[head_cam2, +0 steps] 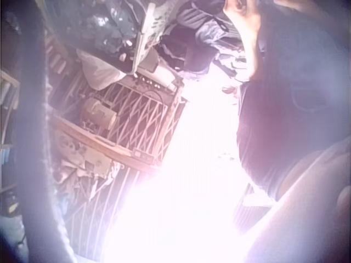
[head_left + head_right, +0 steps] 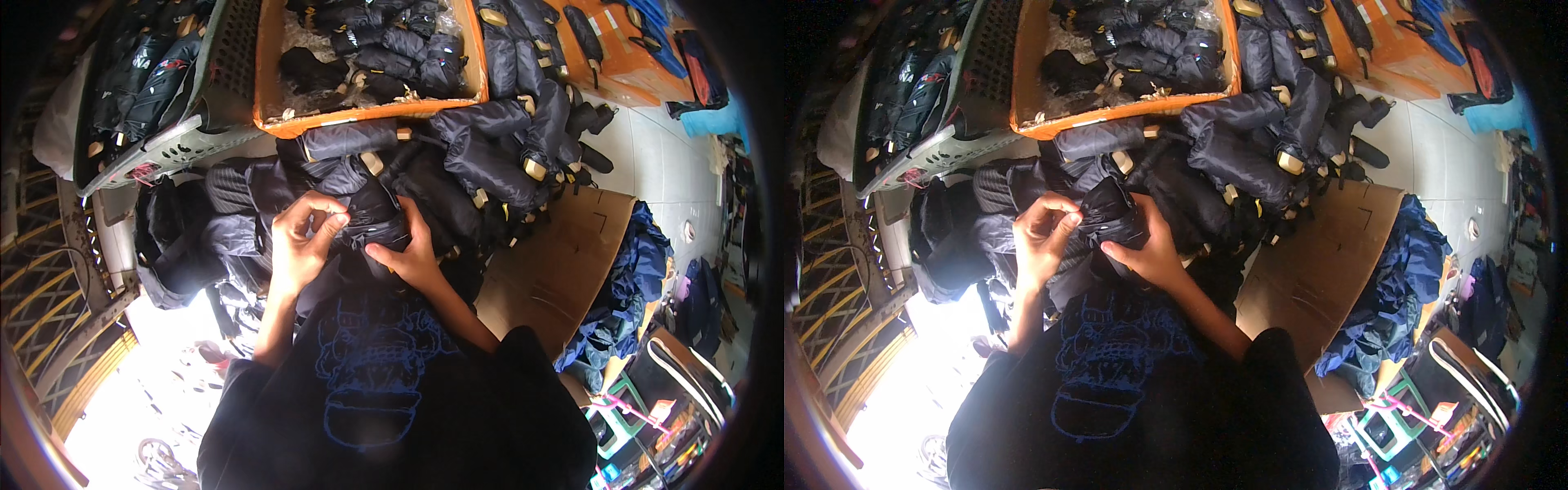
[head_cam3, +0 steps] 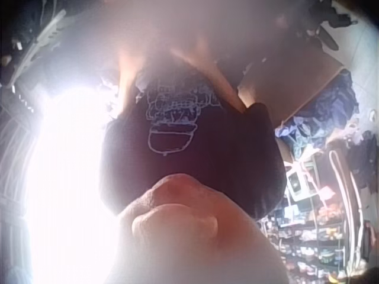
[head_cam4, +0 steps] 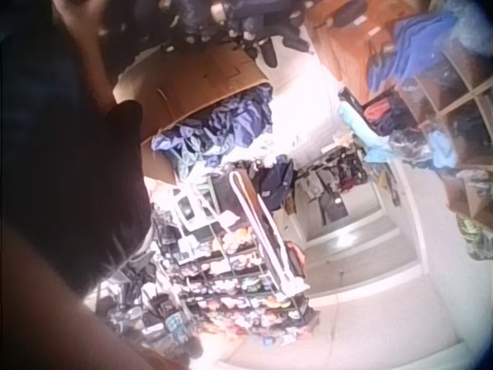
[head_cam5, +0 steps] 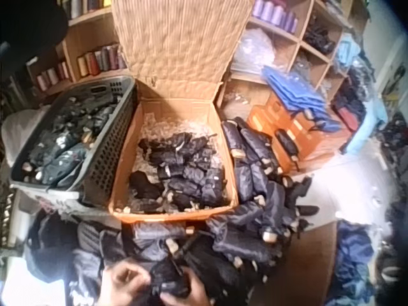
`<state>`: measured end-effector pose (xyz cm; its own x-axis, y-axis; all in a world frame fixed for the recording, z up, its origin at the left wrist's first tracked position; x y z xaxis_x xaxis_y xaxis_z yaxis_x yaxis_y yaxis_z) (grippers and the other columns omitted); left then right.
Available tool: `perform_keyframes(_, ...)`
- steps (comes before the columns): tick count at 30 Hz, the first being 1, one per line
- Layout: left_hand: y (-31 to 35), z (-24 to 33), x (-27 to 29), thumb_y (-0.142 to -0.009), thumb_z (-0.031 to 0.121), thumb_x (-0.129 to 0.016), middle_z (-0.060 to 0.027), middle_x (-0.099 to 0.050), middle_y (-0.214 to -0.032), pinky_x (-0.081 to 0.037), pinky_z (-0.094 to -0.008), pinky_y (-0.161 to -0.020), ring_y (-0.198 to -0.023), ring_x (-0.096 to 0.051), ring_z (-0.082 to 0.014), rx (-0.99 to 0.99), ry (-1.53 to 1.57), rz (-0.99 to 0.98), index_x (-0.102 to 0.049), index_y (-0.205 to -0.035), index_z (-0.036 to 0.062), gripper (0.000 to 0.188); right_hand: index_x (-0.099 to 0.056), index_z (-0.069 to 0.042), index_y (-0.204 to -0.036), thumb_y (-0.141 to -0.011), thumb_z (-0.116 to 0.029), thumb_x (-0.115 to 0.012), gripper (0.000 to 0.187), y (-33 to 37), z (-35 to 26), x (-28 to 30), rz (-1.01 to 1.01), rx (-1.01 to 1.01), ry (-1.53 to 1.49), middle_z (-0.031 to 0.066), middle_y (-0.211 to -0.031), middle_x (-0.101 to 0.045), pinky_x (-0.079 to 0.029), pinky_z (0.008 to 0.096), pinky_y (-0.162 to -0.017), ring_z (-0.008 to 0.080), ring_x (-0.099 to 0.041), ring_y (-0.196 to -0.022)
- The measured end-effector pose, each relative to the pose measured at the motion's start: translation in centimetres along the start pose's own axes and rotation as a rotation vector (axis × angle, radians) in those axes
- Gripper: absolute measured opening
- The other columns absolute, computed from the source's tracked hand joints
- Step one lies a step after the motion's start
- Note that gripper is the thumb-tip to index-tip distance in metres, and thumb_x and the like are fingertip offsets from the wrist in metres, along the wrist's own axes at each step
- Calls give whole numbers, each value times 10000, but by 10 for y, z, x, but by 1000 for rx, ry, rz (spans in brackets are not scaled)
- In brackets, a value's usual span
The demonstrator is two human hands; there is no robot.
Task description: The person repeatedly picks up folded black umbrellas from a pile, wraps each one in a clear plastic bag, and secures the bag with a yellow twist tie. The person then places the packaged umbrellas into a large orange crate. The process is repeated for multiple umbrellas throughout the clip.
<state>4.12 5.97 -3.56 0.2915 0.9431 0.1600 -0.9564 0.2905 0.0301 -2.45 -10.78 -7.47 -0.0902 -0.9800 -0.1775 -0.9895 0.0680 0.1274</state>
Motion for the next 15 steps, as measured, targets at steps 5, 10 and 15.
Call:
perform_keyframes(5, 6, -5, -10, -842, -7, -708, -66, -655, -879, -472, -268, -710, -788, -589, -129, -66, 157, -42, -679, -937, 0, 100, -462, -4, -1275, -748, -111, -777, 623, -1, 0, 0, -66, -56, -92, 82, -1111, -582, -444, 310, -916, 151, -552, -1038)
perform_keyframes(10, 13, 16, -13, -812, -44, -671, -122, -666, -918, -498, -305, -768, -846, -639, -206, -221, -138, 75, -688, -988, -13, 179, -459, -10, -1275, -756, -113, -779, 619, -2, 5, -4, -8, -90, -104, 83, -1099, -595, -455, 316, -900, 156, -566, -1024)
perform_keyframes(15, 13, 17, -13, -804, -27, -700, -116, -677, -907, -499, -310, -764, -824, -639, -210, -156, -173, 159, -680, -917, -5, 117, -449, -9, -1262, -744, -156, -820, 653, -2, 13, -12, 67, -18, 166, 128, -1061, -628, -492, 345, -854, 194, -618, -963)
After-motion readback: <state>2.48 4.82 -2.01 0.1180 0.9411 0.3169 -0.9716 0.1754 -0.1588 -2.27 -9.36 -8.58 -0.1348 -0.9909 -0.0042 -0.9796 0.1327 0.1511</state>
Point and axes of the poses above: each hand's wrist, its own y-axis away from the middle knuckle, its own x-axis out of the back of the hand, z = x × y, the point moved 4 cm from there along -y, towards the middle knuckle
